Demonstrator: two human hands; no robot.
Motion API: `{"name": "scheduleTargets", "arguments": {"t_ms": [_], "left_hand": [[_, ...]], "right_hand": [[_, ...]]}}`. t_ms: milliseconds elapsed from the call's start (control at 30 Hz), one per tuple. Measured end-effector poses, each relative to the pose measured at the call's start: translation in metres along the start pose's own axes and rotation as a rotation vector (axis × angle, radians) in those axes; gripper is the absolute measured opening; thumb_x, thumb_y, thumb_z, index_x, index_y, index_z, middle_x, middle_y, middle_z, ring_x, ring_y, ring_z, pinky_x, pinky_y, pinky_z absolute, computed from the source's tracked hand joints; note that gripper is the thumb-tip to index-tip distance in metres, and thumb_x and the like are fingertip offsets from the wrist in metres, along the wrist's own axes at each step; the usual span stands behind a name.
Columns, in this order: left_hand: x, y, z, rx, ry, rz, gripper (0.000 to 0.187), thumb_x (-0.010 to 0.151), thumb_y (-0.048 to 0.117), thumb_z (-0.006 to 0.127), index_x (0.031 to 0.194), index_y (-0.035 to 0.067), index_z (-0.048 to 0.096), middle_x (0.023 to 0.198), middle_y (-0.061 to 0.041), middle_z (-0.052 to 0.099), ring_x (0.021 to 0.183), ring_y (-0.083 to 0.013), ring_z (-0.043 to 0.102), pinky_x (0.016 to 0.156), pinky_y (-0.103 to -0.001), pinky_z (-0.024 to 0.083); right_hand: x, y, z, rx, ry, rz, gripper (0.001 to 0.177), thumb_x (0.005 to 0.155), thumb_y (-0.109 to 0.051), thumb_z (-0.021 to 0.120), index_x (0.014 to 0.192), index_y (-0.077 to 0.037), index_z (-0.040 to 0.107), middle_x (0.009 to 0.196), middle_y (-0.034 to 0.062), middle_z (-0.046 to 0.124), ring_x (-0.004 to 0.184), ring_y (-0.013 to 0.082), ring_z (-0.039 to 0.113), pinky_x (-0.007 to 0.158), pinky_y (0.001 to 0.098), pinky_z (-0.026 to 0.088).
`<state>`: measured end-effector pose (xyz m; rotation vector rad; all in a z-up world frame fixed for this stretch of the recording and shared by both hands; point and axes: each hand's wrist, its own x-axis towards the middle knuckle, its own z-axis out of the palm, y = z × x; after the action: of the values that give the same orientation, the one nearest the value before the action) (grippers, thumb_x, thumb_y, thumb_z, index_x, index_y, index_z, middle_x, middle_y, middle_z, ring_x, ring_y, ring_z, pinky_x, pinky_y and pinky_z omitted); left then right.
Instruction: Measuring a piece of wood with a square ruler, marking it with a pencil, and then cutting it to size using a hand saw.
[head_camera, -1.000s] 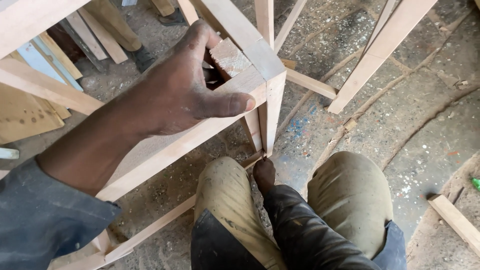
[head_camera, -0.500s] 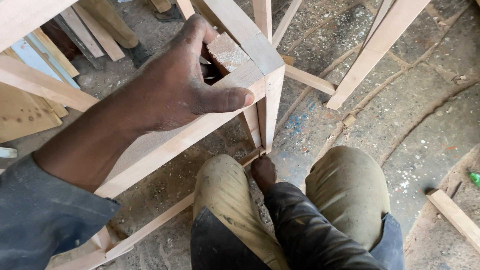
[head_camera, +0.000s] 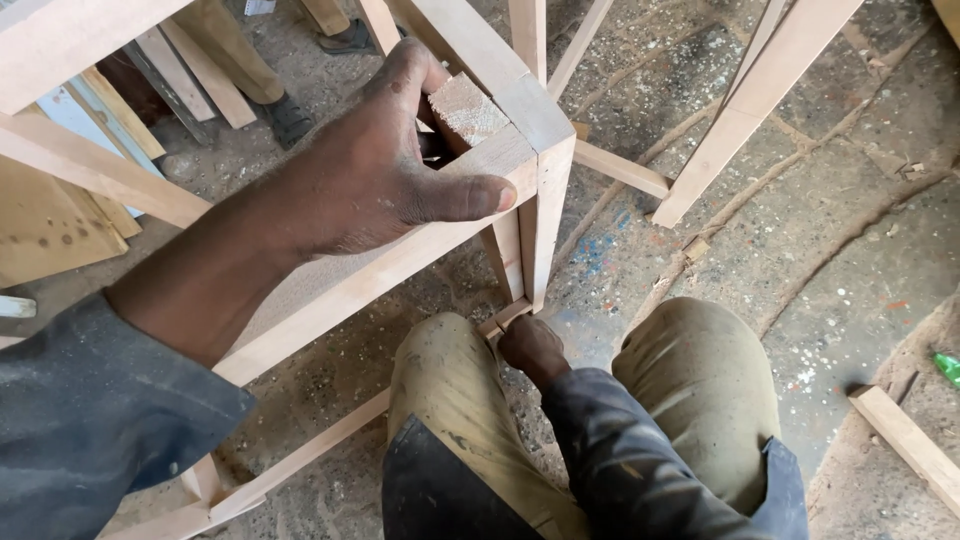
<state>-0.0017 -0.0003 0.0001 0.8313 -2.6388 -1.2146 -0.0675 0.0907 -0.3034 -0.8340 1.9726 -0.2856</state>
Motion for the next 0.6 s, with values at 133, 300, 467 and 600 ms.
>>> {"name": "scheduleTargets", "arguments": {"t_ms": [133,300,467,600], "left_hand": [[0.001,-0.001,0.001,0.016,0.019,0.014,0.061,0.054,0.049,0.063,0.090,0.012,0.031,0.080,0.001,0.043,0.073,-0.0063,0.039,0.060,-0.022,0.034],[0.001,0.002,0.000,0.028,-0.001,-0.031,0.060,0.056,0.045,0.065,0.092,0.012,0.031,0.081,0.001,0.043,0.073,-0.0071,0.040,0.058,-0.022,0.034],[0.003,-0.005,0.000,0.073,-0.008,0.056,0.061,0.059,0.047,0.065,0.093,0.012,0.028,0.083,0.000,0.039,0.072,-0.0091,0.037,0.055,-0.025,0.032],[0.001,0.001,0.001,0.116,0.013,-0.027,0.055,0.062,0.042,0.067,0.090,0.014,0.029,0.083,0.000,0.038,0.072,-0.0094,0.035,0.058,-0.024,0.032]], "right_hand": [[-0.053,-0.031,-0.025,0.055,0.195,-0.391,0.022,0.081,-0.017,0.031,0.071,-0.003,0.043,0.063,0.0183,0.053,0.053,0.0352,0.049,0.048,0.0460,0.035],[-0.110,-0.057,-0.053,0.478,0.481,-0.675,0.035,0.085,-0.039,0.027,0.085,-0.009,0.044,0.054,0.0017,0.056,0.039,0.0143,0.052,0.031,0.0276,0.040],[-0.138,-0.072,-0.079,0.571,0.642,-0.820,0.025,0.087,-0.031,0.034,0.081,-0.009,0.045,0.053,-0.0006,0.056,0.046,0.0164,0.053,0.047,0.0308,0.038],[-0.144,-0.073,-0.085,0.546,0.744,-0.872,0.021,0.087,-0.028,0.036,0.079,-0.011,0.045,0.053,-0.0023,0.054,0.045,0.0153,0.052,0.047,0.0304,0.037]]}}
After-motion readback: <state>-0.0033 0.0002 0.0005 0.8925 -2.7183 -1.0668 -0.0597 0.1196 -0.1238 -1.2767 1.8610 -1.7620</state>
